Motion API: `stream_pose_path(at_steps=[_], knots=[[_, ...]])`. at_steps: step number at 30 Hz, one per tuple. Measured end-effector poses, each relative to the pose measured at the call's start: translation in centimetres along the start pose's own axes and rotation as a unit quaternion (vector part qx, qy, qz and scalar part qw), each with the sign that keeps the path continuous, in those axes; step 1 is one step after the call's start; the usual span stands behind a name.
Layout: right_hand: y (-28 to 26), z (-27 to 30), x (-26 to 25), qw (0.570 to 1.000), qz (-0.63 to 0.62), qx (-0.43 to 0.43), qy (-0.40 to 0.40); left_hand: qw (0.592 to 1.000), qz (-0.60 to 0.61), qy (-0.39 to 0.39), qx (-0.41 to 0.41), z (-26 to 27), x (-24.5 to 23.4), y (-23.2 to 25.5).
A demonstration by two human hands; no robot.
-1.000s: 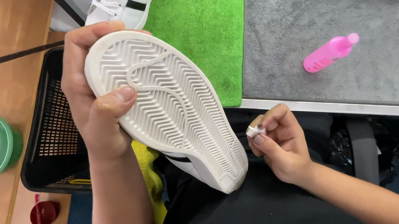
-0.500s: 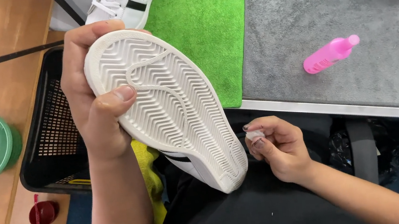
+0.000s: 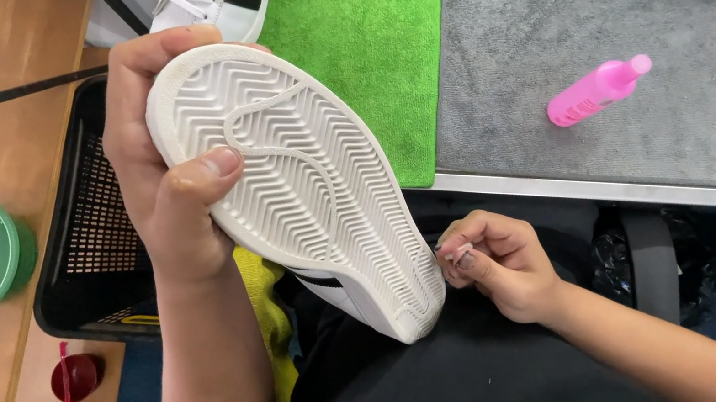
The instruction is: The person cleans the sole of a white sneaker using a small tool to scrape debris from the tread. They briefly pour liquid from a pink bottle into its cap, then resume scraping the shoe sole with the tool.
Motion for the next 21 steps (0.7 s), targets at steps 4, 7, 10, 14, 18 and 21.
stream_pose_path(at_steps=[4, 7, 10, 14, 18, 21], knots=[[0.0, -0.2, -0.3, 0.999, -0.043, 0.011, -0.009, 1.0, 0.008, 0.0, -0.004, 0.0, 0.0, -0.2], [-0.3, -0.5, -0.2, 0.996, -0.06, 0.058, -0.009, 1.0, 0.007, -0.004, -0.002, -0.1, 0.0, -0.2], [-1.2, -0.9, 0.6, 0.997, -0.056, 0.056, -0.02, 1.0, -0.011, 0.001, -0.003, -0.2, 0.1, -0.2], [-1.5, -0.1, 0.7, 0.996, -0.007, 0.084, -0.022, 1.0, 0.002, -0.003, 0.005, -0.2, 0.0, -0.2], [-1.0, 0.9, 0.0, 0.995, -0.001, 0.1, 0.002, 1.0, 0.006, -0.01, 0.011, -0.1, 0.3, 0.1], [-0.8, 0.8, -0.1, 0.997, 0.044, 0.058, -0.001, 1.0, 0.01, -0.004, -0.01, -0.1, 0.3, 0.3]])
Point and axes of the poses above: each hand's wrist, its own z-axis away from the middle knuckle, its own x-axis out of the palm, y = z × x, the point moved 2 cm from there along -z, towards the middle knuckle, and after that the axes turned 7 degrees about -x, right-handed, at the moved point
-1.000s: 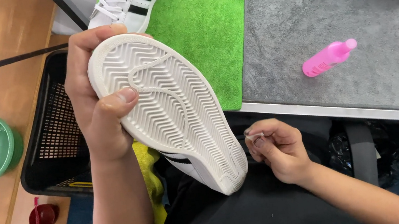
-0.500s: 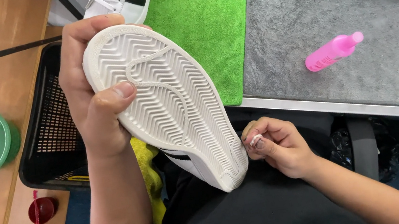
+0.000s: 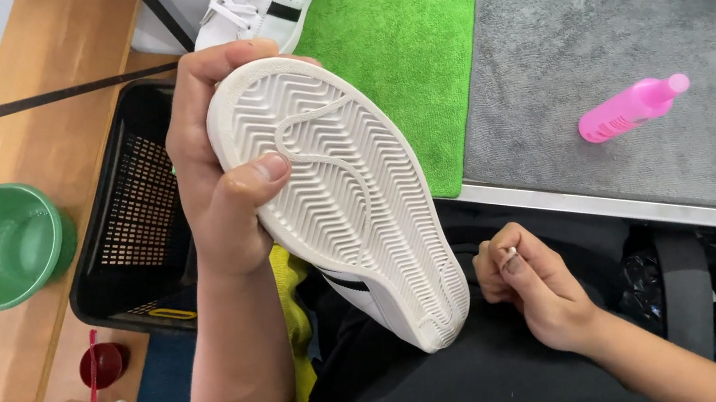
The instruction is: The person cleans the sole of a white sneaker using a small tool to scrape debris from the tread. They briefly pour liquid from a pink bottle into its cap, then resume scraping the shoe sole with the tool.
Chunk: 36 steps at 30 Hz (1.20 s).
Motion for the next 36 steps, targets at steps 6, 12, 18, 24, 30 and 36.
stream_pose_path(at_steps=[6, 12, 18, 24, 30, 36], knots=[[-0.5, 0.7, -0.5, 0.997, 0.08, 0.011, -0.01, 1.0, 0.024, -0.016, 0.001, -0.4, -0.1, -0.7], [1.0, 1.1, -1.7, 0.997, -0.01, -0.02, 0.071, 0.982, -0.074, -0.047, -0.166, -4.3, 1.1, -3.6], [-0.2, 0.7, -2.6, 0.987, -0.03, -0.073, 0.138, 0.912, -0.286, -0.15, -0.252, -8.4, 4.4, -6.1], [0.0, 2.1, -6.0, 0.966, 0.102, -0.056, 0.231, 0.821, -0.438, -0.189, -0.312, -9.4, 7.2, -5.0], [-2.4, 2.9, -8.2, 0.928, 0.23, -0.073, 0.285, 0.835, -0.522, -0.171, -0.017, -8.1, 12.6, -4.7], [-4.4, 2.2, -9.8, 0.885, 0.287, -0.172, 0.324, 0.816, -0.423, -0.387, -0.08, -6.3, 20.6, -8.7]])
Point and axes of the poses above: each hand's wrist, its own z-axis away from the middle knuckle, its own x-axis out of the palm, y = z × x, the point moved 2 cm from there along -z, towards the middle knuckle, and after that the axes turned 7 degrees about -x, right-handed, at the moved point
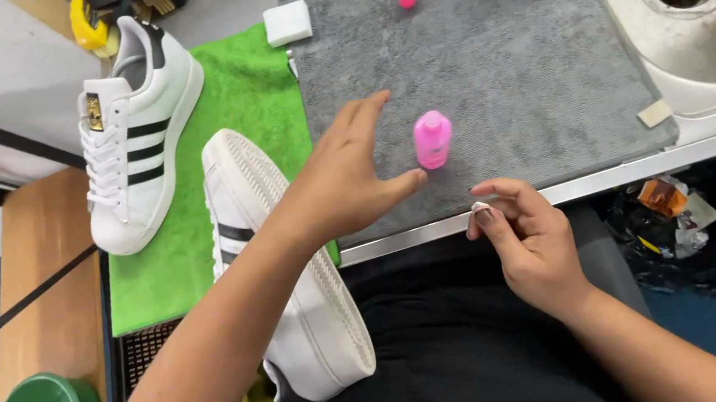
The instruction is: The person cleans the sole of a white sneaker using a small tool to scrape debris from the tread. They briefly pour liquid from a pink bottle into its cap, then resume scraping the shoe sole with the tool.
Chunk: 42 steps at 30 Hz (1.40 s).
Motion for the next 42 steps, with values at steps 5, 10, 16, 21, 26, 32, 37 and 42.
stream_pose_path(at_steps=[5, 10, 16, 21, 26, 32, 37, 42], knots=[[0.3, -0.7, -1.1, 0.999, 0.032, -0.013, 0.026, 0.998, -0.014, -0.055, -0.036, -4.4, 3.1, -0.8], [0.9, -1.2, -1.7, 0.999, 0.025, 0.009, 0.043, 0.998, 0.005, -0.057, -0.002, -4.6, 2.3, 1.0], [0.9, -1.3, -2.0, 0.998, -0.003, 0.023, 0.057, 0.994, 0.033, -0.106, -0.025, -6.6, 3.0, -1.0], [0.3, -3.0, -4.2, 0.997, 0.043, -0.056, 0.025, 0.994, 0.084, -0.061, 0.023, -8.9, 2.8, -1.0], [-1.4, -6.0, -5.9, 0.987, 0.128, -0.013, -0.093, 0.987, 0.116, -0.082, 0.081, -9.6, 4.1, 3.3], [0.7, -7.1, -7.3, 0.983, 0.135, -0.061, -0.112, 0.979, 0.131, -0.1, 0.123, -11.2, 6.1, 6.5], [2.4, -7.3, -8.5, 0.979, 0.151, -0.125, -0.058, 0.966, 0.162, -0.16, 0.12, -12.3, 5.2, 7.8], [1.5, -6.5, -9.7, 0.983, 0.174, -0.043, 0.028, 0.976, 0.124, -0.174, 0.037, -17.7, 2.4, 4.9]])
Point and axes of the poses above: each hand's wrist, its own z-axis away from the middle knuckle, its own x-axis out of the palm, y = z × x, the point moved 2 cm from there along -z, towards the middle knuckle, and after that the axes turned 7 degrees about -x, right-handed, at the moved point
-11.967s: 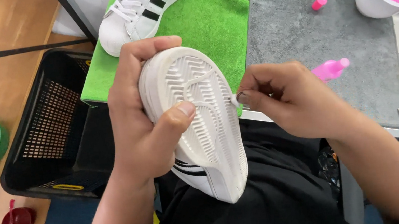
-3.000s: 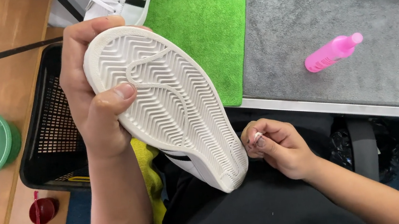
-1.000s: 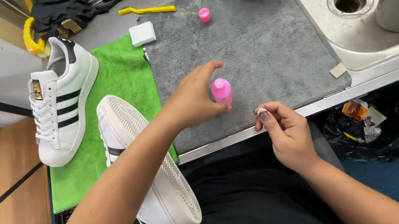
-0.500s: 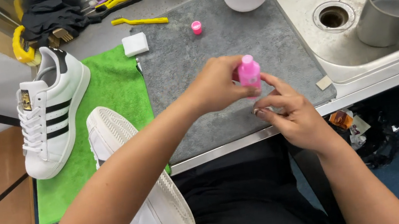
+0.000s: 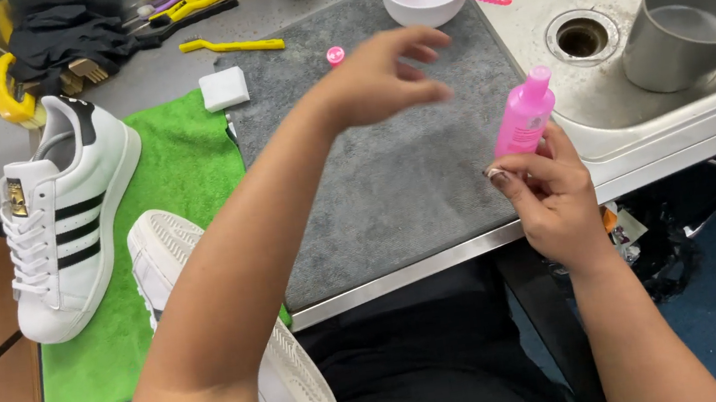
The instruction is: The person cleans the sole of a white sneaker using a small tool to scrape debris from the tread. They briefly pour liquid from a pink bottle into its cap, then resume scraping the shoe sole with the tool.
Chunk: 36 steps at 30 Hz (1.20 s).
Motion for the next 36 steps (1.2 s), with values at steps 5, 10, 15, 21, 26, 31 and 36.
stream_pose_path(at_steps=[5, 10, 15, 21, 26, 31, 36], knots=[[-0.8, 0.4, -2.1, 0.999, 0.038, -0.002, -0.015, 0.908, -0.331, 0.228, -0.12, -6.4, -1.7, -10.8], [0.8, 0.4, -3.6, 0.997, 0.07, -0.041, -0.015, 0.879, -0.369, 0.302, -0.004, -7.9, -1.3, -15.0], [1.4, 0.1, -4.8, 0.991, 0.122, -0.035, -0.054, 0.984, -0.066, 0.143, 0.083, -3.7, 1.6, -8.8], [0.8, 0.1, -4.8, 0.988, 0.131, -0.037, -0.068, 0.979, 0.033, 0.073, 0.189, 0.4, 6.3, -5.8], [0.1, 0.5, -4.3, 0.991, 0.112, -0.038, -0.065, 0.98, 0.03, 0.087, 0.175, 1.6, 7.2, -7.1], [-1.1, 0.1, -3.0, 0.994, 0.075, -0.04, -0.07, 0.965, -0.006, 0.136, 0.223, 4.1, 6.3, -3.9], [-4.6, -1.3, -0.6, 0.993, 0.002, -0.073, -0.095, 0.963, 0.163, 0.007, 0.213, 6.1, 8.3, 0.1]])
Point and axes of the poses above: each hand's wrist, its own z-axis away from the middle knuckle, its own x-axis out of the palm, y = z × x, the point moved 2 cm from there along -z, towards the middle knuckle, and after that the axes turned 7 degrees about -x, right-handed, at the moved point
